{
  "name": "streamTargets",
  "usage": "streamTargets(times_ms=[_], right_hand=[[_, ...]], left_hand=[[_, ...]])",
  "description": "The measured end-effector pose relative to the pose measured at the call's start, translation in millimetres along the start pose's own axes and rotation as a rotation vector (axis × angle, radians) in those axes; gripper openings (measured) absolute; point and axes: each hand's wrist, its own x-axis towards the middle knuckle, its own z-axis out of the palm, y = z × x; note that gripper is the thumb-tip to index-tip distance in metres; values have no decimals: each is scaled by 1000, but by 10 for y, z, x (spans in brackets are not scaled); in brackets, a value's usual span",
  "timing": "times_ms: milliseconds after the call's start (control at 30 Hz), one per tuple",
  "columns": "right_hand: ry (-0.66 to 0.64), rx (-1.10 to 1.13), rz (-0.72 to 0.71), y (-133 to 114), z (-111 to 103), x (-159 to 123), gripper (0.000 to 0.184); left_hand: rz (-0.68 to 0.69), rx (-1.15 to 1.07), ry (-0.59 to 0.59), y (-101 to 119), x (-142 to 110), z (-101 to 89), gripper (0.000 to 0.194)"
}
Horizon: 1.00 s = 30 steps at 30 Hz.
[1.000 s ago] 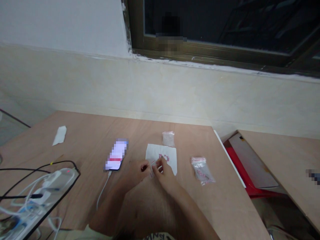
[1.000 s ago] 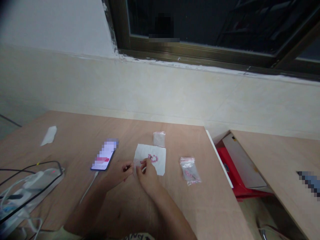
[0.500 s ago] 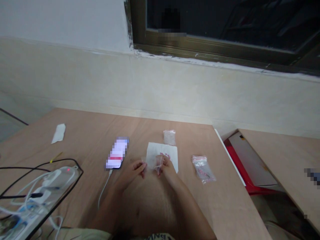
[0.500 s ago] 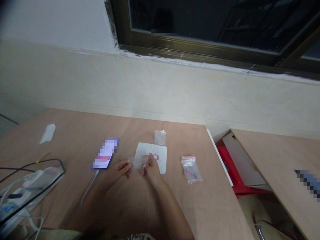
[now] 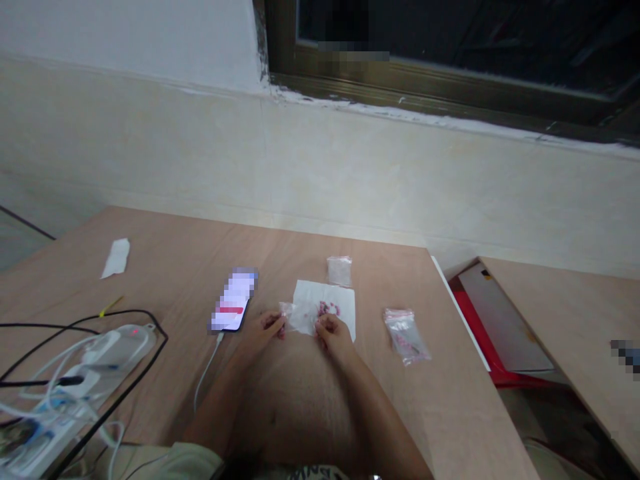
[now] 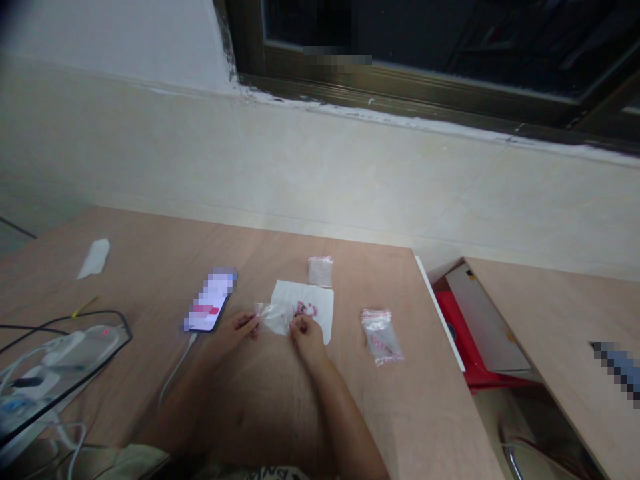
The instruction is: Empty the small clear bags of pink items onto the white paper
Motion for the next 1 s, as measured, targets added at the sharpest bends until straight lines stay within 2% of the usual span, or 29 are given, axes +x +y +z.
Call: streamTargets(times_ms=[133,367,500,700,1000], right_hand=[[13,41,18,91,8,57,28],[-22,102,59,125,-9,70,27],[-34,128,77,82,-18,56,26],[-69,161,89,-14,-34,17,25],[-70,199,113,-25,-35,15,27]], left_hand=[[-31,-40,-17,-75,66,-35,32],[-42,-44,-26,-131,173,-116,33],[3,-8,-35,-56,190,-81,35],[-64,68,-132,29,116,-2,41],[-31,124,-80,211,101,80,37]])
